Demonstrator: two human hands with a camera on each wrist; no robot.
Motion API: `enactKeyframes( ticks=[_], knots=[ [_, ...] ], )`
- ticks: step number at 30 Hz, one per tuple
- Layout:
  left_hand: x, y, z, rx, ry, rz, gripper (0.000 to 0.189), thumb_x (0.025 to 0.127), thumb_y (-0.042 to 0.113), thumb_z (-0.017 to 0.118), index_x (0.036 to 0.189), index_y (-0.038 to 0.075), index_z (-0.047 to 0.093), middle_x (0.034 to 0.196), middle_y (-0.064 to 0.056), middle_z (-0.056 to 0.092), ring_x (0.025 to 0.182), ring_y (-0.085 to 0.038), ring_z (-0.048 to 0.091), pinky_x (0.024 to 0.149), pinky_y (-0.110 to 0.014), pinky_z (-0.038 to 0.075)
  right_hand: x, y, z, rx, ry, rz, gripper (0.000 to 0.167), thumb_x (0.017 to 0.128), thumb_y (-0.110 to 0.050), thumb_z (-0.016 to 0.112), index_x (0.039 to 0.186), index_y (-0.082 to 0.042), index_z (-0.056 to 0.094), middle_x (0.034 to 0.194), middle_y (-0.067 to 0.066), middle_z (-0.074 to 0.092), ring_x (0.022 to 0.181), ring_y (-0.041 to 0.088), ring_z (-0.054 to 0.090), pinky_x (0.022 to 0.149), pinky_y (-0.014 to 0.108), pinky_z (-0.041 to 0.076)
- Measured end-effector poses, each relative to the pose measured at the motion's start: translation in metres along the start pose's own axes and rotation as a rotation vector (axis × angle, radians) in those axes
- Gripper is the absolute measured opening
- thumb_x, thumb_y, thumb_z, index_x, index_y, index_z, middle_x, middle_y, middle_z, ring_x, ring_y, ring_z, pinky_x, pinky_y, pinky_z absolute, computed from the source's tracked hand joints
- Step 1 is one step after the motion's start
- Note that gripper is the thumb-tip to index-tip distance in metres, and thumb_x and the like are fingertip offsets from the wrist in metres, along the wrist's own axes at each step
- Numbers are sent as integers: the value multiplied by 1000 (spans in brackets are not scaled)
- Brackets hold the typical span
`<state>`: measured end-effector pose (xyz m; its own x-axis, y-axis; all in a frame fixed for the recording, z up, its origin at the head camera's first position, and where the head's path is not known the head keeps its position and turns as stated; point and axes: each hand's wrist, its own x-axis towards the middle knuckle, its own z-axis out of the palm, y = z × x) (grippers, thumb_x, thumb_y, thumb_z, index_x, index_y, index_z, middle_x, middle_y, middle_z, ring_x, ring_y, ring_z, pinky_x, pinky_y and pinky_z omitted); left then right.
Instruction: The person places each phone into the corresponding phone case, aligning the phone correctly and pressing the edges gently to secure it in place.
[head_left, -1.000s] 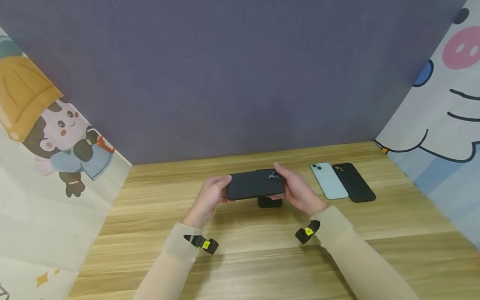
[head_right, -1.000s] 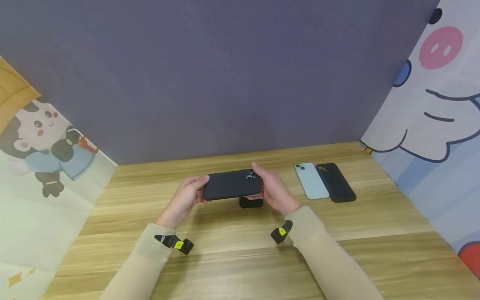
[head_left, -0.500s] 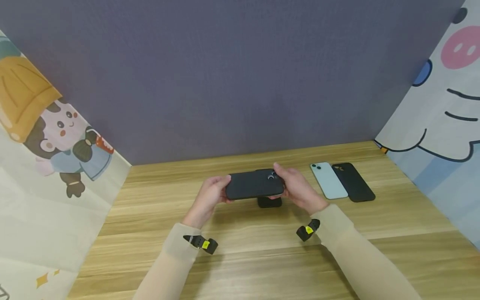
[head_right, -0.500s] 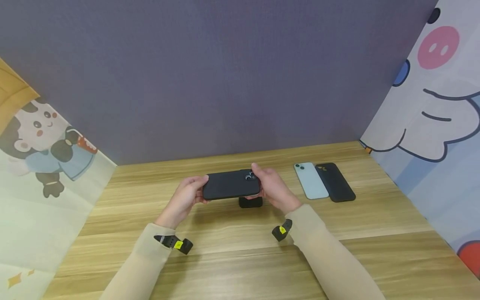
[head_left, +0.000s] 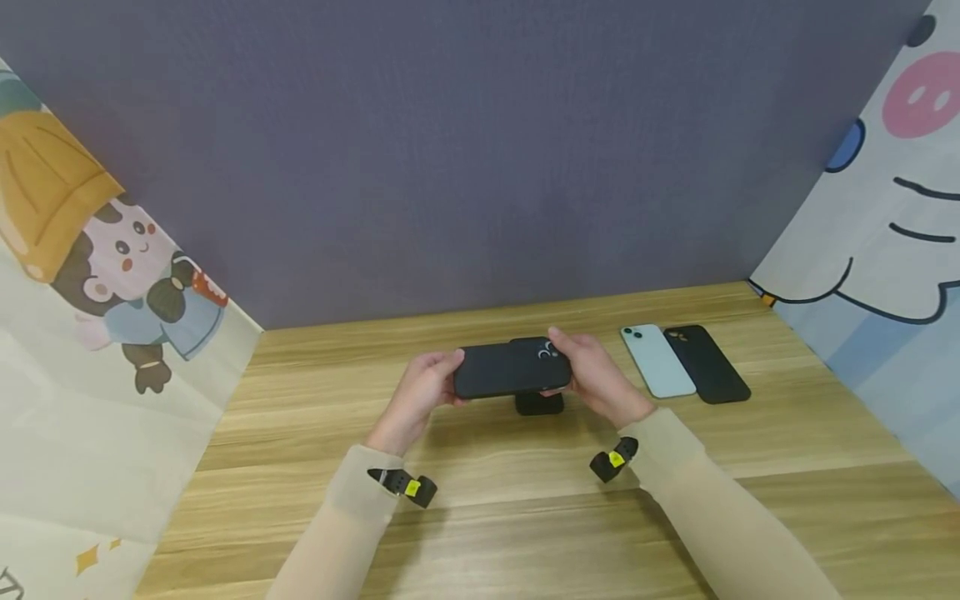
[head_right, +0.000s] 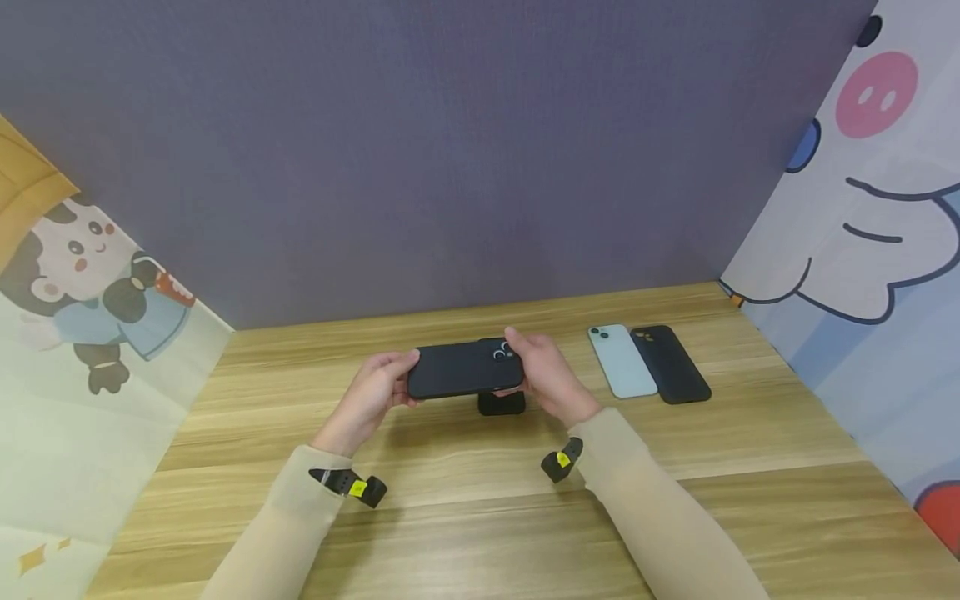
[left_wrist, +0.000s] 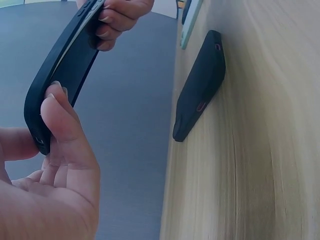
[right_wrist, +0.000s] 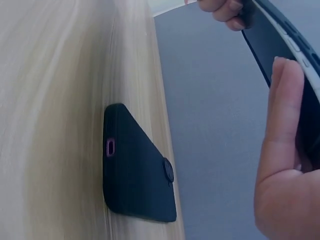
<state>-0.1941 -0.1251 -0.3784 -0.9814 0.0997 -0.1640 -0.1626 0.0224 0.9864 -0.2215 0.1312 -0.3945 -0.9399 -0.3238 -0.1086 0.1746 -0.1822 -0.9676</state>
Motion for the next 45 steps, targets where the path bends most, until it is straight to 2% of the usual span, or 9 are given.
enactKeyframes(
  ticks=[5, 9, 14, 18, 22, 25, 28, 34, 45],
  knots=[
    [1, 4, 1, -35, 17, -14, 29, 105, 20, 55, 105, -8, 63, 80, -8, 66, 62, -17, 65, 58, -26, 52, 0, 1, 0, 109, 21, 19, 45, 110, -33, 45, 90, -4, 72, 74, 7, 72, 56, 15, 69, 57, 32, 59],
    [1, 6, 2, -33, 26, 2, 30, 105, 20, 55, 106, -8, 63, 81, -9, 66, 61, -17, 64, 57, -26, 52, 0, 3, -1, 222, -5, 29, 38, 110, -34, 45, 97, -6, 69, 85, 6, 73, 68, 16, 73, 60, 33, 60],
    [0, 5, 1, -35, 46, 31, 32, 107, 19, 52, 107, -11, 63, 80, -9, 66, 60, -16, 63, 55, -25, 52, -2, 2, -4, 253, -81, 29, 36, 108, -38, 48, 103, -8, 67, 95, 4, 72, 82, 17, 74, 75, 39, 61],
    [-1, 4, 0, -38, 64, 54, 32, 108, 19, 51, 107, -11, 63, 80, -8, 64, 59, -16, 62, 56, -25, 51, -5, 0, -7, 209, -170, 54, 32, 108, -35, 50, 113, -6, 64, 100, 7, 73, 87, 22, 74, 83, 42, 60],
    [0, 4, -2, -40, 70, 64, 32, 108, 19, 51, 107, -10, 63, 80, -7, 63, 60, -15, 62, 57, -25, 51, -9, 0, -11, 87, -242, 107, 42, 108, -39, 50, 112, 0, 63, 86, 12, 75, 72, 24, 74, 69, 34, 61],
    [0, 3, -3, -41, 74, 66, 31, 108, 19, 51, 107, -10, 63, 80, -6, 63, 61, -15, 62, 57, -25, 52, -11, 1, -13, -10, -280, 126, 52, 107, -45, 49, 99, 2, 68, 72, 10, 72, 59, 18, 70, 56, 29, 58],
    [0, 2, -3, -38, 76, 69, 31, 108, 19, 52, 107, -10, 63, 81, -7, 64, 61, -16, 62, 57, -25, 52, -12, 1, -13, -75, -306, 152, 59, 105, -51, 49, 89, 2, 68, 65, 7, 69, 51, 15, 65, 50, 28, 55],
    [-1, 5, -3, -39, 86, 65, 31, 107, 20, 52, 108, -9, 64, 83, -7, 64, 63, -16, 63, 59, -26, 52, -14, 0, -12, -141, -315, 189, 63, 103, -57, 48, 81, 0, 63, 56, 3, 62, 42, 13, 57, 43, 26, 50],
    [0, 5, -4, -54, 84, 52, 32, 107, 21, 53, 110, -10, 64, 83, -7, 66, 64, -16, 64, 59, -26, 53, -17, 0, -9, -129, -266, 125, 55, 105, -49, 51, 75, -4, 63, 50, -1, 54, 35, 6, 46, 35, 21, 34]
  ],
)
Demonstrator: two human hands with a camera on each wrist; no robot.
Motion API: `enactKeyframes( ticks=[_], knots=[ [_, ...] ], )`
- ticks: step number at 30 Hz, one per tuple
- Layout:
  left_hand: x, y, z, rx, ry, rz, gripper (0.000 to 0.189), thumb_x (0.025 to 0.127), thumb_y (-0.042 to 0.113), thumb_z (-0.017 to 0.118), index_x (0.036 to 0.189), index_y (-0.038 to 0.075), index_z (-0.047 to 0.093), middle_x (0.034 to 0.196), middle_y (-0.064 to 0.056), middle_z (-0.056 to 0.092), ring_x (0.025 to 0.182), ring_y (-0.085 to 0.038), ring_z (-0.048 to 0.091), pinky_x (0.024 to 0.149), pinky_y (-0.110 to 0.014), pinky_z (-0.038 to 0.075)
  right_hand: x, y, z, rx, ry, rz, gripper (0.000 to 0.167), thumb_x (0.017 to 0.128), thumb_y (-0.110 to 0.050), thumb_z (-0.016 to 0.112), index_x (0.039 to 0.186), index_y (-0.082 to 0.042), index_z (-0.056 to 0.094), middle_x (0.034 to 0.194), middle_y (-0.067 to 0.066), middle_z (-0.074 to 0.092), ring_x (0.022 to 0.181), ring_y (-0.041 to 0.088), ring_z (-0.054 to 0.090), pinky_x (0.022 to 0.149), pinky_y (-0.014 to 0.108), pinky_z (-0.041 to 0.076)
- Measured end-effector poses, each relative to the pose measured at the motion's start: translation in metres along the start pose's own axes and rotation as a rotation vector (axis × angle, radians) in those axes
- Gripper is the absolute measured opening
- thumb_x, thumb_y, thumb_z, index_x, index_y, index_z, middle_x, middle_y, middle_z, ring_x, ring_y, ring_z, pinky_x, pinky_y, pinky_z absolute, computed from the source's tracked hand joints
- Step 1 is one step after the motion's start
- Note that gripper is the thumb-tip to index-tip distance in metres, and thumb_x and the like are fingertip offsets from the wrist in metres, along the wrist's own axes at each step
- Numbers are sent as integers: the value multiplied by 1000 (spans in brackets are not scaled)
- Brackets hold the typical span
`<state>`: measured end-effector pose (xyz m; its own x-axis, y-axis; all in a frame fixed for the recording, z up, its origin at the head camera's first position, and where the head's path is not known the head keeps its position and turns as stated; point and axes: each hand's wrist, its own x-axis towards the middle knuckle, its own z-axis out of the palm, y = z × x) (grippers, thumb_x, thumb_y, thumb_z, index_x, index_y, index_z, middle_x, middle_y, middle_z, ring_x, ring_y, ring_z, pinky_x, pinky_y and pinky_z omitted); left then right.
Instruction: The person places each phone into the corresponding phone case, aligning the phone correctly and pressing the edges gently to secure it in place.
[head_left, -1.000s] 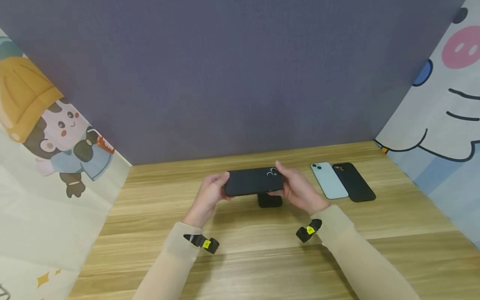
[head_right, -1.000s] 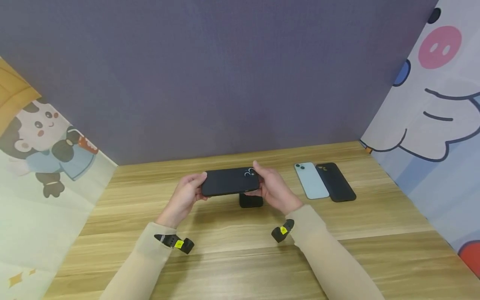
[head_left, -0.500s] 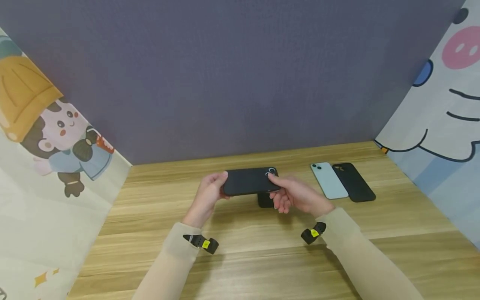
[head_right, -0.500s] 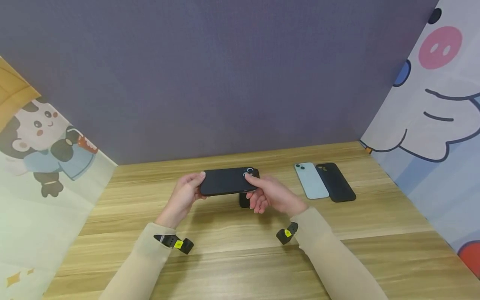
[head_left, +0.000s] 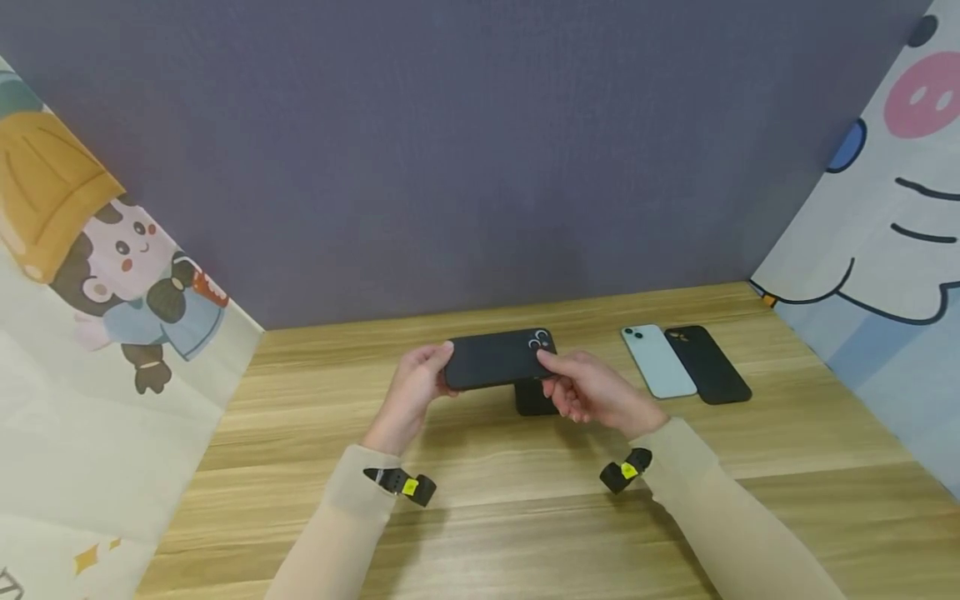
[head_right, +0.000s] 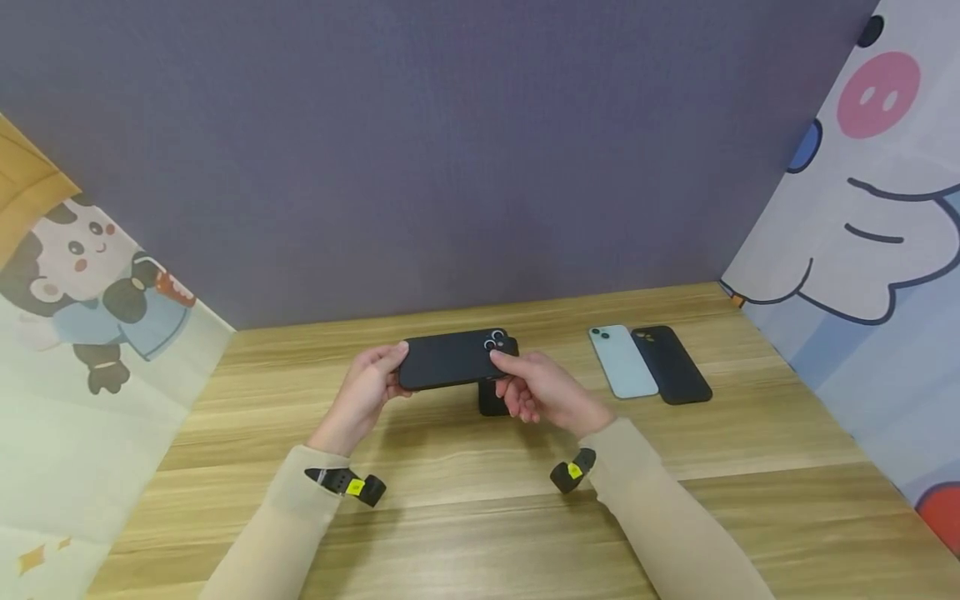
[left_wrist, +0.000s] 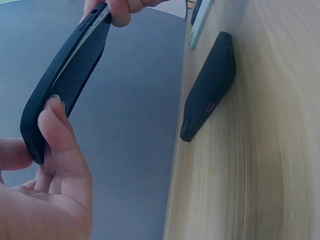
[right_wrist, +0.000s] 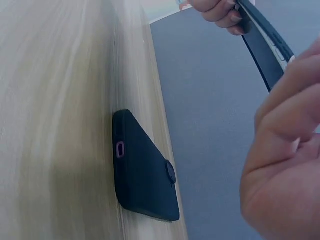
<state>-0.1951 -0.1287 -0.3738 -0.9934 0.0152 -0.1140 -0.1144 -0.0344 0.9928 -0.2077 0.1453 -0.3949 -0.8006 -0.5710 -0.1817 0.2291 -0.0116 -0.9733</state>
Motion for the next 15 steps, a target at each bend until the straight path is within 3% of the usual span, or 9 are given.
enactKeyframes(
  ticks=[15],
  knots=[
    [1, -2, -1, -22, -16, -16, 35, 107, 22, 53, 111, -10, 64, 79, -6, 68, 62, -17, 65, 59, -27, 53, 1, 5, -1, 35, -16, -60, 50, 105, -44, 53, 75, -8, 68, 51, -3, 56, 37, 4, 45, 35, 18, 33]
  ],
)
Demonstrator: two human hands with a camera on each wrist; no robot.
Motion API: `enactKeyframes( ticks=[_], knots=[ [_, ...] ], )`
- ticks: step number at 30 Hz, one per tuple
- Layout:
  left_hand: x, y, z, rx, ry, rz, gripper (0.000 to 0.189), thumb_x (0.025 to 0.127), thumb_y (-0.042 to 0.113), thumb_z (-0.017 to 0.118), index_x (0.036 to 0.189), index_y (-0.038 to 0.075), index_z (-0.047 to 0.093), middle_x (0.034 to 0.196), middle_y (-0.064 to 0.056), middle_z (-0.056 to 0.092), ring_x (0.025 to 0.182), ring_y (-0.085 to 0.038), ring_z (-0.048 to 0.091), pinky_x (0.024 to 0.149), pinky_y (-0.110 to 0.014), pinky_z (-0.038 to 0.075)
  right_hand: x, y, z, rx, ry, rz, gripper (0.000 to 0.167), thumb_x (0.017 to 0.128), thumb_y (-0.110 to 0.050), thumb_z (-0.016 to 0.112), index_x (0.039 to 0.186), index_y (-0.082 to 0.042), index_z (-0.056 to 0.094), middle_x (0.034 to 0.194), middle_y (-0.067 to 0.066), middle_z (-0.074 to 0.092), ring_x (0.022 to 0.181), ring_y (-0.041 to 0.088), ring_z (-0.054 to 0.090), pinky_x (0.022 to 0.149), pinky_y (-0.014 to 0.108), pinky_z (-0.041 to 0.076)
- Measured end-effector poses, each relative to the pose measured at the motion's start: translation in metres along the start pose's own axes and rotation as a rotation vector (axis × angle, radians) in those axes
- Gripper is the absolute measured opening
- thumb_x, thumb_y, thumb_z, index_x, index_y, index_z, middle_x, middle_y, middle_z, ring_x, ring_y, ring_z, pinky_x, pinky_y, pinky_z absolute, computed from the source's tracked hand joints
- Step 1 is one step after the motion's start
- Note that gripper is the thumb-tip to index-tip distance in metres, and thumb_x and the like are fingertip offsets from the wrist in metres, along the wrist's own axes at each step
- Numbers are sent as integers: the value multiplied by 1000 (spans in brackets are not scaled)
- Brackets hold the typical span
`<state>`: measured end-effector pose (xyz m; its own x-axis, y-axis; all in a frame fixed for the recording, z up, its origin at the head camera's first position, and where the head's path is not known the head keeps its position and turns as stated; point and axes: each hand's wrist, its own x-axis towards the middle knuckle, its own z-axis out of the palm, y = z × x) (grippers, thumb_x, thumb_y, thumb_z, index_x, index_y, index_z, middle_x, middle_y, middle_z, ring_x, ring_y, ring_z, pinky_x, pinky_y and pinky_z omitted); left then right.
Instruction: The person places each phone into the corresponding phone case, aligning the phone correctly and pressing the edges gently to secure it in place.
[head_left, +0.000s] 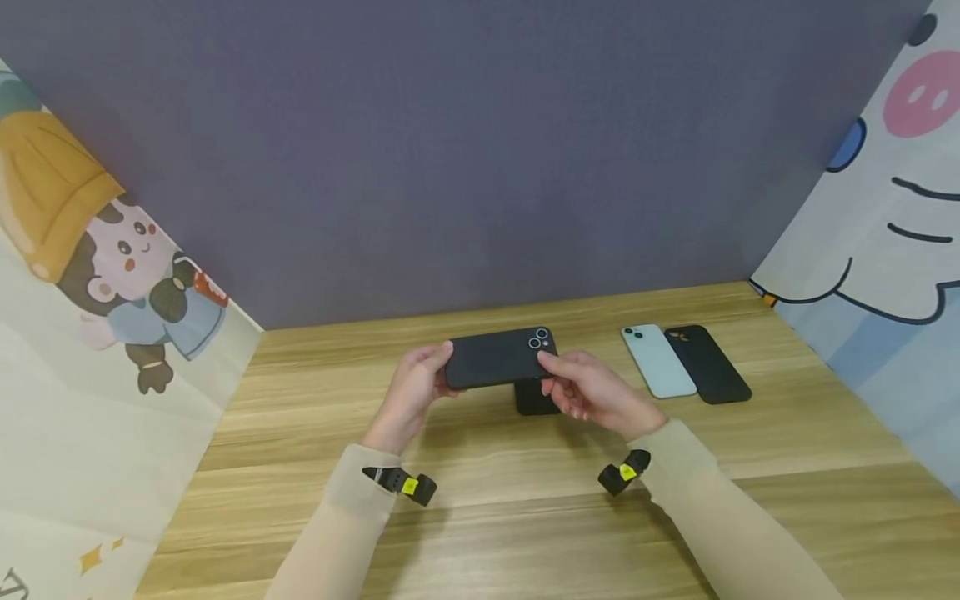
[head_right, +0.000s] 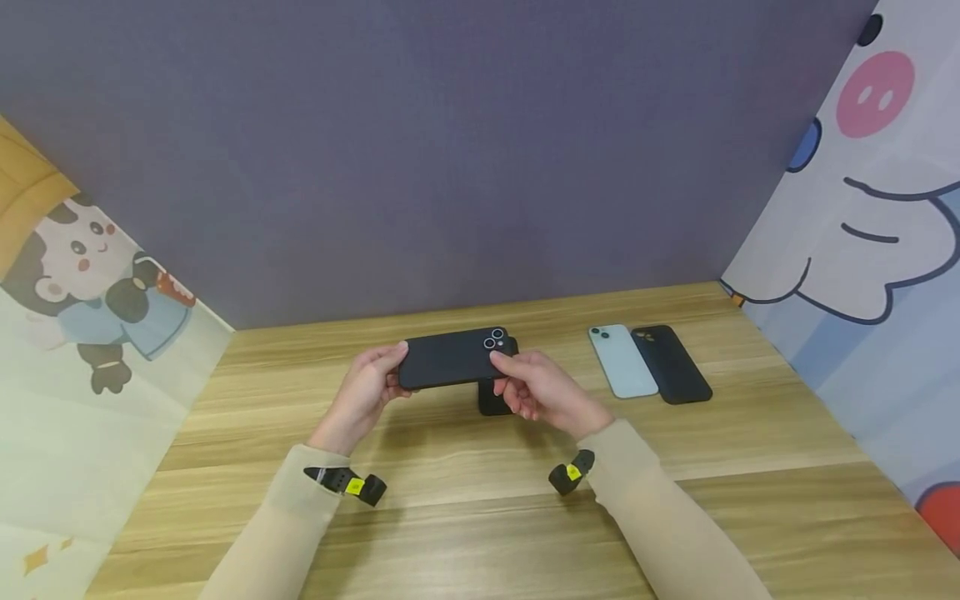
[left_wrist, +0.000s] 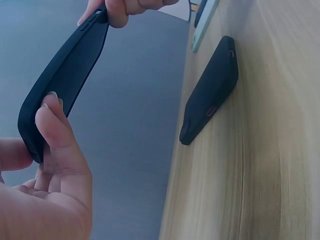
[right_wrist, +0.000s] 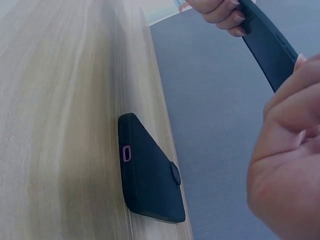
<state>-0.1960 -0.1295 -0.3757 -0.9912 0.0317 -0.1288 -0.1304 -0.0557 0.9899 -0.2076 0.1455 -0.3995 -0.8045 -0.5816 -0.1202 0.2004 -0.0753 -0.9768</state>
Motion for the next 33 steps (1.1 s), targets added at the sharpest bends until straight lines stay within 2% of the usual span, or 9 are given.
enactKeyframes(
  ticks=[6, 13, 18, 21, 26, 28, 30, 33],
  knots=[
    [0, 1, -1, -36, -8, -15, 30, 106, 19, 54, 108, -9, 63, 77, -5, 67, 61, -17, 65, 59, -27, 53, -1, 2, 0, -1, 5, -22, 48, 105, -42, 54, 76, -8, 69, 52, -4, 56, 38, 3, 44, 36, 17, 33],
    [2, 1, 0, 7, -30, -9, 32, 106, 21, 52, 105, -8, 64, 77, -7, 66, 60, -18, 64, 58, -27, 52, 0, 1, -1, 55, 9, -45, 49, 107, -40, 51, 72, -10, 69, 52, -3, 55, 40, 6, 44, 39, 19, 35],
    [2, -1, 0, 11, -37, -5, 33, 107, 21, 52, 109, -10, 63, 80, -7, 67, 62, -18, 65, 58, -26, 52, 1, -1, -3, 27, 98, -39, 42, 107, -39, 52, 81, -8, 64, 55, -1, 54, 43, 9, 46, 41, 20, 38],
    [2, -1, -1, -8, -69, -12, 31, 106, 21, 54, 107, -8, 63, 80, -6, 68, 62, -17, 65, 59, -26, 53, 2, -2, -5, 26, 151, -51, 38, 107, -38, 51, 86, -8, 62, 58, 0, 56, 45, 9, 50, 42, 20, 41],
    [2, -3, -6, -36, -181, -71, 20, 98, 16, 53, 92, 0, 63, 68, -4, 66, 56, -14, 61, 56, -26, 52, 4, -2, -5, 42, 185, -67, 39, 108, -39, 50, 87, -8, 63, 57, 0, 57, 44, 9, 52, 42, 20, 42],
    [1, -3, -7, -29, -223, -82, 20, 98, 17, 53, 88, 3, 64, 64, -3, 65, 53, -13, 59, 54, -25, 49, 5, -1, -5, 42, 191, -67, 40, 108, -39, 50, 84, -9, 63, 55, -1, 57, 44, 9, 51, 41, 20, 42],
    [1, -3, -7, -19, -247, -73, 22, 100, 19, 54, 88, 5, 65, 62, -1, 64, 52, -11, 57, 53, -24, 47, 5, -1, -5, 48, 199, -64, 42, 107, -41, 51, 81, -9, 62, 54, -2, 56, 43, 8, 50, 40, 19, 41],
    [-1, -2, -5, -5, -241, -44, 24, 104, 20, 54, 92, 2, 65, 60, 0, 61, 49, -10, 53, 50, -21, 43, 6, 0, -4, 85, 216, -52, 45, 106, -45, 52, 82, -9, 63, 54, -2, 56, 43, 8, 49, 40, 19, 40]
  ],
)
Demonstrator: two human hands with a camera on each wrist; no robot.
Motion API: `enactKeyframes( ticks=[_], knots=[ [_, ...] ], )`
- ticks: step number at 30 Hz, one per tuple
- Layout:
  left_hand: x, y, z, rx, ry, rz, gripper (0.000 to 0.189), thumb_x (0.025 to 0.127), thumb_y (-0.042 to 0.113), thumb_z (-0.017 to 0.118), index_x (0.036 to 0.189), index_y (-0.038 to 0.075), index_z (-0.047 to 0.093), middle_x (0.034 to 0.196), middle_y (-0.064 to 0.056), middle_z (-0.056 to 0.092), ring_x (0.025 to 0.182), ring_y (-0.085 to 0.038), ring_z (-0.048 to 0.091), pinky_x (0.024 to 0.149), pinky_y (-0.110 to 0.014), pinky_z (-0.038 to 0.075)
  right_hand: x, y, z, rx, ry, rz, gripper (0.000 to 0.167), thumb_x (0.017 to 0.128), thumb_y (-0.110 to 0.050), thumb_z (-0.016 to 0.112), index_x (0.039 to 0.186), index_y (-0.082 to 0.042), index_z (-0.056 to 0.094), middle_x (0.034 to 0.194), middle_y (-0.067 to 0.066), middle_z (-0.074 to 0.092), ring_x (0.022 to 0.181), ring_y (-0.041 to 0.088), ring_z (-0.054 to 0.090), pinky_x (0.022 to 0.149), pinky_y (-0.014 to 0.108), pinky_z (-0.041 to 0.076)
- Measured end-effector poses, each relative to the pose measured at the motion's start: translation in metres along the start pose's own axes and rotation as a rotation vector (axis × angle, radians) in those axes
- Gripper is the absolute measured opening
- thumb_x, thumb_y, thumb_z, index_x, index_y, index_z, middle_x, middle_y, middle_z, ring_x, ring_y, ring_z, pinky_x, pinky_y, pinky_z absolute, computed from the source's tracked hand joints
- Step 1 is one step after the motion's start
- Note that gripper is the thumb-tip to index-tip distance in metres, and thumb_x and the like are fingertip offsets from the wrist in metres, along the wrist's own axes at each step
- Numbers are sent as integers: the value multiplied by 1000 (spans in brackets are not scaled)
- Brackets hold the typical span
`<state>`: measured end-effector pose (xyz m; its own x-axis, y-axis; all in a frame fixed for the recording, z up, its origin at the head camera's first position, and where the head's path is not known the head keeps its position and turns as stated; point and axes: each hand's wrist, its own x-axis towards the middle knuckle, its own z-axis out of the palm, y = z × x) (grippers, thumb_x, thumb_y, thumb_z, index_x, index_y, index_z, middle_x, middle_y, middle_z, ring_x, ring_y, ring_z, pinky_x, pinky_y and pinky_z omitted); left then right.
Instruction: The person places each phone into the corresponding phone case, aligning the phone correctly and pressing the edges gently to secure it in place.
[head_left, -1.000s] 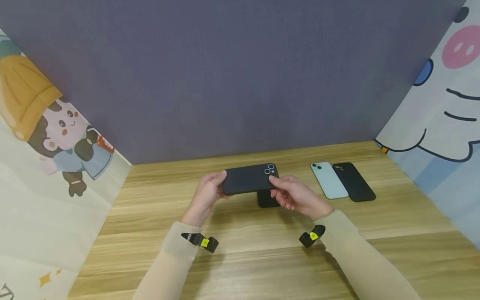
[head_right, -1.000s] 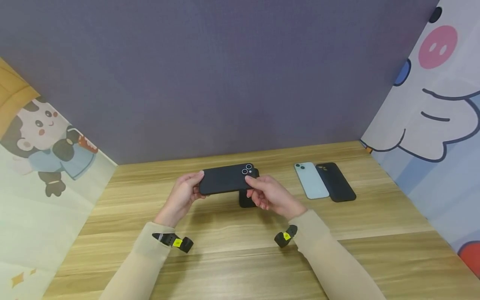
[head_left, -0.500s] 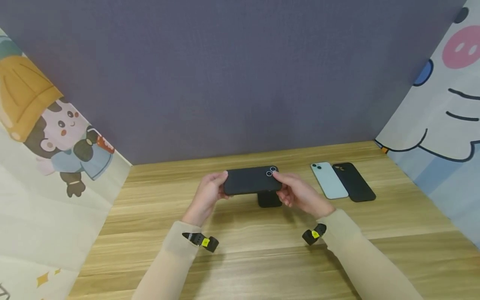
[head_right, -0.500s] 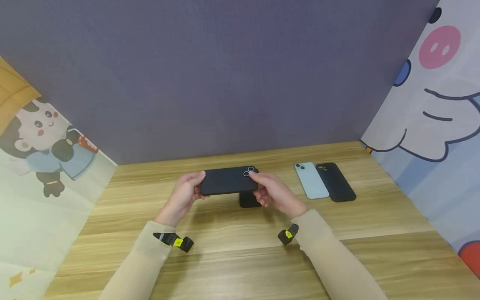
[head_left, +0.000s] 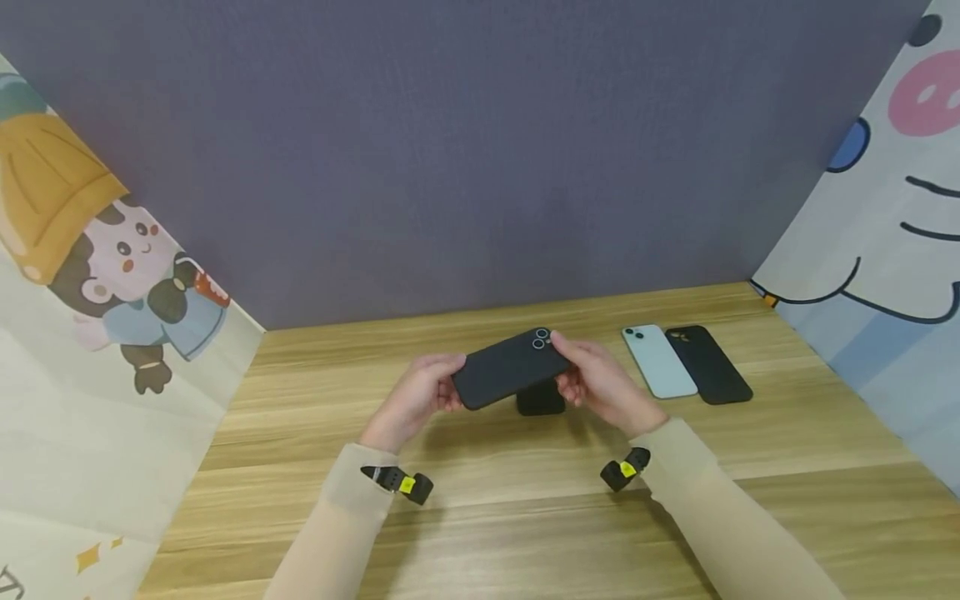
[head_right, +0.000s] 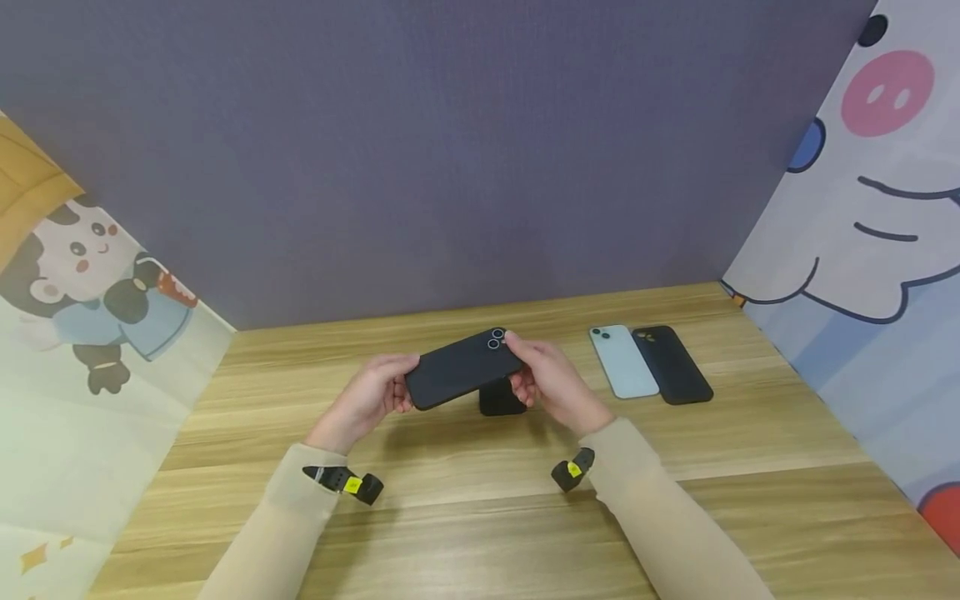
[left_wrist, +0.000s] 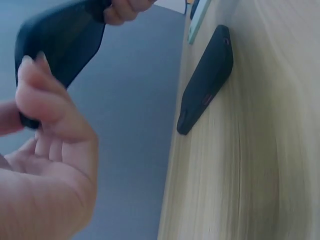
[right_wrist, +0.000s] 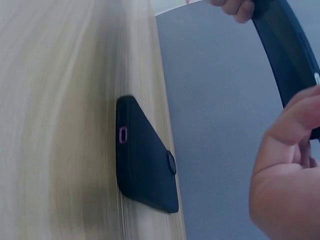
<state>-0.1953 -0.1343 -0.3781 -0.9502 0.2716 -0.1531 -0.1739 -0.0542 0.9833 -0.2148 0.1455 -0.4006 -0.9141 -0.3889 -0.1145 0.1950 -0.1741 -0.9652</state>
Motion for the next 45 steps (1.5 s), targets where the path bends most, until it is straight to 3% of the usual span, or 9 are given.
enactKeyframes(
  ticks=[5, 9, 12, 18, 26, 32, 36, 40, 45],
  knots=[
    [1, -1, 5, -2, 65, 27, 25, 105, 18, 53, 90, 1, 63, 60, 0, 56, 49, -9, 51, 49, -19, 41, -1, 3, 7, 59, -36, 17, 44, 105, -44, 55, 89, -4, 64, 62, 1, 61, 47, 9, 52, 43, 20, 43],
    [1, -2, 8, 0, 81, 28, 23, 106, 18, 54, 91, 2, 62, 64, -2, 58, 52, -10, 53, 51, -20, 42, -1, 7, 14, 35, -104, 12, 44, 105, -40, 56, 87, -2, 67, 67, 2, 65, 49, 10, 54, 45, 21, 44],
    [1, -4, 11, 11, 41, 36, 21, 106, 17, 54, 95, 0, 62, 68, -3, 60, 55, -11, 57, 54, -21, 45, -1, 8, 18, 54, -91, 2, 46, 105, -39, 56, 77, -4, 68, 65, 2, 66, 47, 9, 55, 45, 21, 44],
    [-2, -6, 11, -17, -107, 34, 19, 104, 14, 53, 93, 2, 63, 70, -6, 66, 56, -12, 61, 56, -23, 50, -1, 8, 21, 82, -31, -43, 49, 106, -32, 55, 64, -9, 61, 53, -2, 56, 40, 5, 47, 39, 18, 38],
    [-3, -5, 12, -7, -182, 24, 23, 103, 20, 55, 88, 6, 66, 64, -2, 62, 52, -9, 55, 50, -21, 44, -1, 7, 18, 82, -137, -75, 51, 108, -31, 51, 61, -11, 59, 51, -3, 52, 40, 6, 43, 40, 19, 35],
    [-2, -7, 17, 16, -117, 49, 24, 105, 21, 55, 89, 6, 65, 65, -1, 58, 53, -8, 50, 49, -20, 38, -3, 7, 23, 57, -133, -36, 52, 107, -38, 52, 64, -11, 59, 54, -3, 54, 42, 7, 47, 41, 20, 38],
    [-1, -10, 20, 23, -65, 58, 24, 105, 24, 55, 92, 5, 63, 67, -3, 59, 56, -10, 52, 53, -22, 42, -7, 6, 32, -40, -199, 8, 44, 105, -36, 56, 73, -7, 63, 61, 0, 62, 45, 9, 52, 43, 21, 44],
    [0, -12, 24, 19, -50, 66, 26, 106, 26, 56, 91, 5, 60, 68, -3, 61, 58, -11, 54, 55, -22, 44, -10, 7, 40, -107, -247, 7, 37, 105, -33, 57, 81, -5, 63, 66, 2, 67, 46, 9, 54, 44, 22, 46],
    [-1, -12, 25, -3, -64, 53, 27, 106, 26, 56, 89, 6, 59, 67, -2, 62, 58, -11, 56, 55, -22, 45, -11, 8, 42, -133, -253, -30, 35, 106, -28, 56, 81, -5, 61, 65, 1, 65, 45, 7, 51, 42, 20, 42]
  ],
)
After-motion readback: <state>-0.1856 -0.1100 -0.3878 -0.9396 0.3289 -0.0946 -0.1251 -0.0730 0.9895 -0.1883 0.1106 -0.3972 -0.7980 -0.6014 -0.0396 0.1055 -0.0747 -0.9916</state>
